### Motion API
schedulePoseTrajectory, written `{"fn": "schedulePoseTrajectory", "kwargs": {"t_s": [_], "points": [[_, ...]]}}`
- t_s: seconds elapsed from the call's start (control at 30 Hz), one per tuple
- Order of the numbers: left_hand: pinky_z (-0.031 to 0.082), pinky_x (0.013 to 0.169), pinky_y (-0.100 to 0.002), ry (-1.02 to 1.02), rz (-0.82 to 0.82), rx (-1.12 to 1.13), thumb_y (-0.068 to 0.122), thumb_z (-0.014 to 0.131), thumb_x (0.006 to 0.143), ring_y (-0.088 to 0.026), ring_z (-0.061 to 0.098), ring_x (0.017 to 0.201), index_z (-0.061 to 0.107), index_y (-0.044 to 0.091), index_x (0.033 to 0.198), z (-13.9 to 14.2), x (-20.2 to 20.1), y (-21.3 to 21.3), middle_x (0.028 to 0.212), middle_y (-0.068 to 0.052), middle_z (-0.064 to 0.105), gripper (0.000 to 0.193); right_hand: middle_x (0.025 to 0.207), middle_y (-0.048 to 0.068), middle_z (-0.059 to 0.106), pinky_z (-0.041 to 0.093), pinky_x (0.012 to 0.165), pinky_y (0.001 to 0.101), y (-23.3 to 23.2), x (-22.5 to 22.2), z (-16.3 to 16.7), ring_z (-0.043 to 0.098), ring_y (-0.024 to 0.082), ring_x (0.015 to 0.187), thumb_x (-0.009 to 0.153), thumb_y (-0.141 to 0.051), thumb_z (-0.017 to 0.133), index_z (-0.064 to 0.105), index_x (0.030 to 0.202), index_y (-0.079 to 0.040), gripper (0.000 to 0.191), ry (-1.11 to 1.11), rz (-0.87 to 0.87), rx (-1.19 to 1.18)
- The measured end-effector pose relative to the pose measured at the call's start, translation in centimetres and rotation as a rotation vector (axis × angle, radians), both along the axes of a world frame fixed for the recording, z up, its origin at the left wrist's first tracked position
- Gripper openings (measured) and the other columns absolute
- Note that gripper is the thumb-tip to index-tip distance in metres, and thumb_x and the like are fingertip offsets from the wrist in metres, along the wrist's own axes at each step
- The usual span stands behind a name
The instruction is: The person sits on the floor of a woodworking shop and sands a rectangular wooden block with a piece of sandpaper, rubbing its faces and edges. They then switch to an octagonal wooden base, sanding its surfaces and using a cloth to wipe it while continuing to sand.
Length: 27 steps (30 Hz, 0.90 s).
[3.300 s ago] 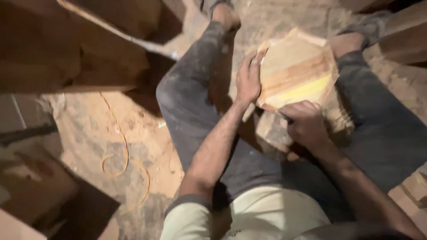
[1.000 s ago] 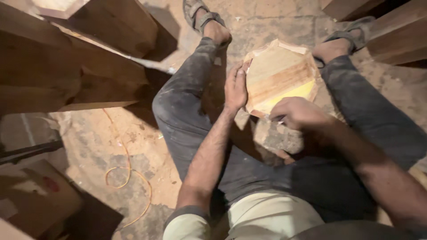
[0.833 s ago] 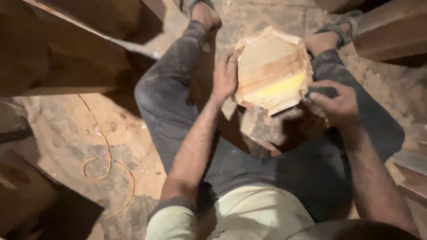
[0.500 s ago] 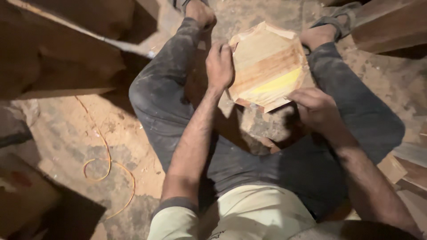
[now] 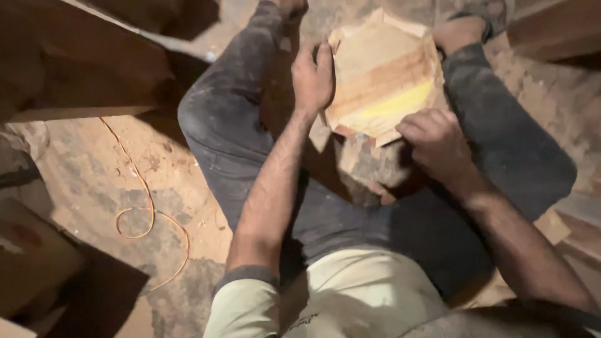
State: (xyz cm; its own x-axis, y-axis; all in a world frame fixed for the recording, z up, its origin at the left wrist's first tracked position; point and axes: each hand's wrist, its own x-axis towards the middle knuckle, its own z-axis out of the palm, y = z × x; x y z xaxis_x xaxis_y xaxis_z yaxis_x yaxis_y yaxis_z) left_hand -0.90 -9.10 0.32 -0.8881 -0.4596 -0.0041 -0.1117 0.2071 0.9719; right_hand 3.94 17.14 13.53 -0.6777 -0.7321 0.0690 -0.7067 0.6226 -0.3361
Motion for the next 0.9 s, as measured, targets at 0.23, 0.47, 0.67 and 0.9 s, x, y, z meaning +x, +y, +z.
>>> {"fn": "schedulePoseTrajectory", "kwargs": {"t_s": [0.23,0.47,0.67,0.9], "points": [[0.057,0.081,-0.042,0.019,-0.025,-0.007,0.024,0.057,0.100,-0.035,0.074,0.092,0.069,0.000,0.108,0.4,-0.1,-0.6,0.098,-0.021,0.074,0.027,0.100,0.011,0.071,0.050,0.085,0.0461,-1.5,1.6,-0.1,0.067,0.033,0.097,0.072,0.002,0.060,0.069,0.102,-0.005,0.032,-0.014,-0.020,-0.078],[0.057,0.083,-0.040,0.029,-0.003,-0.011,0.024,0.059,0.101,-0.035,0.074,0.095,0.069,0.001,0.112,0.0,0.0,-1.1,0.101,-0.021,0.074,0.028,0.101,0.010,0.071,0.050,0.088,0.0458,-3.1,2.0,0.2,0.066,0.035,0.100,0.079,-0.002,0.065,0.069,0.100,-0.007,0.023,-0.128,-0.096,-0.062],[0.058,0.086,-0.038,0.079,-0.022,0.110,0.021,0.058,0.102,-0.029,0.076,0.096,0.067,0.000,0.112,-0.8,-0.2,-1.4,0.100,-0.017,0.075,0.026,0.103,0.011,0.072,0.051,0.089,0.0474,-3.1,2.1,-0.2,0.067,0.034,0.101,0.078,0.002,0.060,0.071,0.104,-0.006,0.030,-0.033,-0.112,-0.080],[0.057,0.087,-0.037,0.063,-0.005,0.076,0.022,0.058,0.101,-0.029,0.074,0.095,0.068,0.000,0.111,-1.4,-0.7,-1.5,0.103,-0.018,0.073,0.026,0.085,0.013,0.067,0.052,0.073,0.0449,-5.9,2.7,1.2,0.066,0.036,0.083,0.079,-0.011,0.069,0.069,0.090,-0.008,0.012,-0.345,-0.132,-0.133]]}}
